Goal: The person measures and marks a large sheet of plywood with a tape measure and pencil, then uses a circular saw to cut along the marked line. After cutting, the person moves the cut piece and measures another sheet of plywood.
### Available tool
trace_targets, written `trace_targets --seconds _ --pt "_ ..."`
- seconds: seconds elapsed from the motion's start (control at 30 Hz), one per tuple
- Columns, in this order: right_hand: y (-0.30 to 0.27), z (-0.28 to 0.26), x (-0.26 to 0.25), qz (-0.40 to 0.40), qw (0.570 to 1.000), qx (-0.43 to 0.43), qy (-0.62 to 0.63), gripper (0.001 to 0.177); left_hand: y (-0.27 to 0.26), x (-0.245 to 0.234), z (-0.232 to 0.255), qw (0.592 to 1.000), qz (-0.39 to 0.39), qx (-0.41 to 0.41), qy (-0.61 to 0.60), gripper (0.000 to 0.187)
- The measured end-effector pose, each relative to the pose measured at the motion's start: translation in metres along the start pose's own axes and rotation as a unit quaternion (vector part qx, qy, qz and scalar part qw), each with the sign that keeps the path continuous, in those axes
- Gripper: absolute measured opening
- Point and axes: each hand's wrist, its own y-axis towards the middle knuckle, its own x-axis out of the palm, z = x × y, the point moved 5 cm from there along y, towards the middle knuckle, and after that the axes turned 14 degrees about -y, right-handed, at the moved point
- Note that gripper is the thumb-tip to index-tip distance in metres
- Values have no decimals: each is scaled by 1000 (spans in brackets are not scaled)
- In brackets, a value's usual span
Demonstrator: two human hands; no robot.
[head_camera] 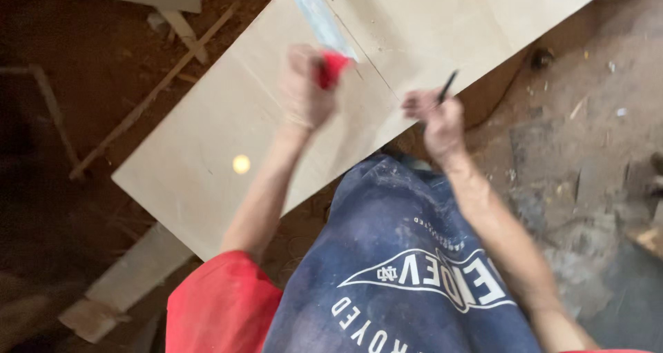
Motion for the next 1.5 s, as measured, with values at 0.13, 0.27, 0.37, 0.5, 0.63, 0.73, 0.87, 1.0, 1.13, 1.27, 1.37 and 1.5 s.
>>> trace_targets --seconds 0.13,0.27,0.37,0.5,0.63,0.73,0.87,1.0,1.13,1.27,1.37,1.5 --pt "-35 59 14 11 999 -17 -49 34 -98 95 72 977 -62 -204 14 44" --pt "-65 122 -4 90 993 73 -38 40 -151 134 105 975 -91 -204 18 54" --pt "-74 145 -9 121 990 53 -44 42 -162 134 113 983 -119 -137 36 68" --pt "-67 162 0 139 986 79 41 42 -155 132 90 968 -223 -82 76 89" --pt "-57 152 4 156 986 39 -32 41 -145 135 69 949 -308 -23 68 95" --pt "-58 146 5 147 988 55 -8 38 -143 136 65 938 -343 -11 58 93" --pt "-61 141 6 132 988 76 -8 42 -138 134 64 938 -346 -9 34 88" --pt "-63 144 9 128 988 78 25 39 -141 132 61 935 -355 -6 17 85" --pt "-62 148 11 122 987 81 66 38 -142 133 60 934 -358 -4 16 87" --pt "-62 150 12 116 987 84 78 40 -142 132 62 938 -347 1 8 87" --pt "-62 152 13 119 984 78 104 39 -142 131 60 936 -353 -3 0 88" --pt "-61 154 13 118 984 69 115 39 -142 133 59 938 -348 0 0 89"
